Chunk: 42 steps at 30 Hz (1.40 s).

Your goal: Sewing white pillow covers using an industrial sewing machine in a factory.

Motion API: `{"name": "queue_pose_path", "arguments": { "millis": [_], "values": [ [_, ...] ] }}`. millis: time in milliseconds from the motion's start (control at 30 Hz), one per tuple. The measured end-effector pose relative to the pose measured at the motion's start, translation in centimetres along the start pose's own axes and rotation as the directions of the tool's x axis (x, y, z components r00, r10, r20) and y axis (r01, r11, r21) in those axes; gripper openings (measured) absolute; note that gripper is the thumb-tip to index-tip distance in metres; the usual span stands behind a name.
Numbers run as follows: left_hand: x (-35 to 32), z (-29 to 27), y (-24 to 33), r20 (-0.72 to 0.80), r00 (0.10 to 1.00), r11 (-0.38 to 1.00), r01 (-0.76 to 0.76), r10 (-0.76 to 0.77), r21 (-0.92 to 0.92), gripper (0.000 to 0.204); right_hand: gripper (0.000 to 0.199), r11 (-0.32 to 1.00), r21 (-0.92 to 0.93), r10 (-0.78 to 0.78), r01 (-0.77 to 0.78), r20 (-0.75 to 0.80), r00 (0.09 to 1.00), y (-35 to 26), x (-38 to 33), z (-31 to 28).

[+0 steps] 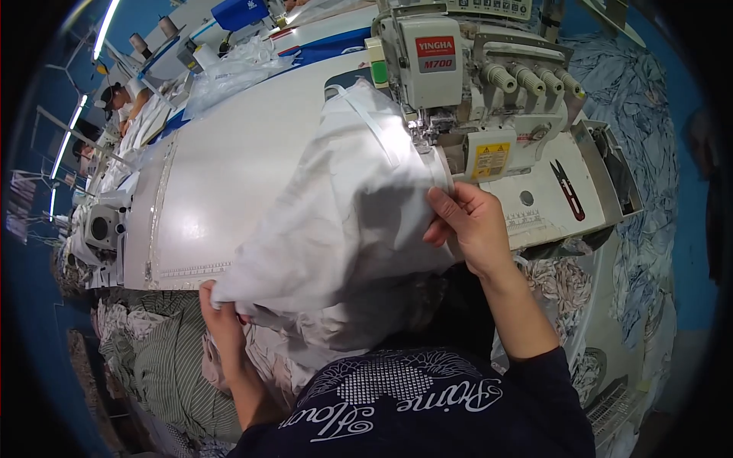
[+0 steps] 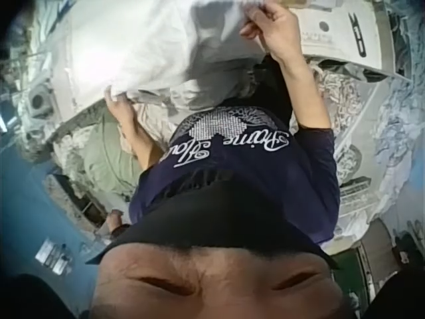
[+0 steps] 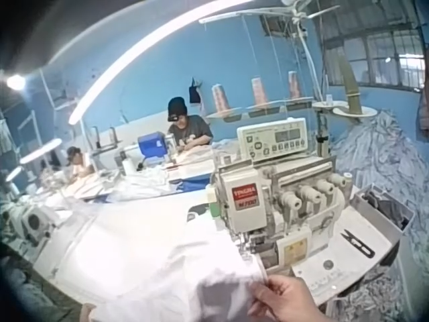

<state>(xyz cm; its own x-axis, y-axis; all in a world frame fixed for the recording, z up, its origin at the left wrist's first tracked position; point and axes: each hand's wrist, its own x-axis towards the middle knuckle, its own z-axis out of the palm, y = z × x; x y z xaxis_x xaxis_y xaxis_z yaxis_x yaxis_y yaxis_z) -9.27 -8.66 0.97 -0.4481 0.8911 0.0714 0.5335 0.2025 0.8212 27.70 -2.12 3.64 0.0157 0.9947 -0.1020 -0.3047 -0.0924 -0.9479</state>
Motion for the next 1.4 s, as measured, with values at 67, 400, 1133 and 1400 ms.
{"name": "queue_pose_path", "arguments": {
  "millis": [67,400,1133,1400],
  "values": [
    [0.7,0.2,0.7,-0.049,0.998,0.842,-0.062,0.042,-0.537,0.015,0.024,0.999,0.054,-0.003,0.002,0.019,1.000,0.3,0.0,0.1],
    [6.0,0.1,2.2,-0.011,0.913,0.318,-0.154,0.408,-0.935,0.011,0.020,1.000,0.006,-0.026,0.026,0.016,1.000,0.3,0.2,-0.2],
    [17.0,0.3,15.1,-0.183,0.712,0.230,-0.442,0.678,-0.867,0.009,0.019,1.000,0.016,0.014,-0.015,0.044,0.999,0.0,0.4,-0.4],
    [20.2,-0.5,19.8,-0.287,0.675,0.199,-0.547,0.680,-0.813,0.019,0.019,0.999,0.018,0.025,-0.026,0.049,0.998,0.0,0.4,-0.4]
  ]
}}
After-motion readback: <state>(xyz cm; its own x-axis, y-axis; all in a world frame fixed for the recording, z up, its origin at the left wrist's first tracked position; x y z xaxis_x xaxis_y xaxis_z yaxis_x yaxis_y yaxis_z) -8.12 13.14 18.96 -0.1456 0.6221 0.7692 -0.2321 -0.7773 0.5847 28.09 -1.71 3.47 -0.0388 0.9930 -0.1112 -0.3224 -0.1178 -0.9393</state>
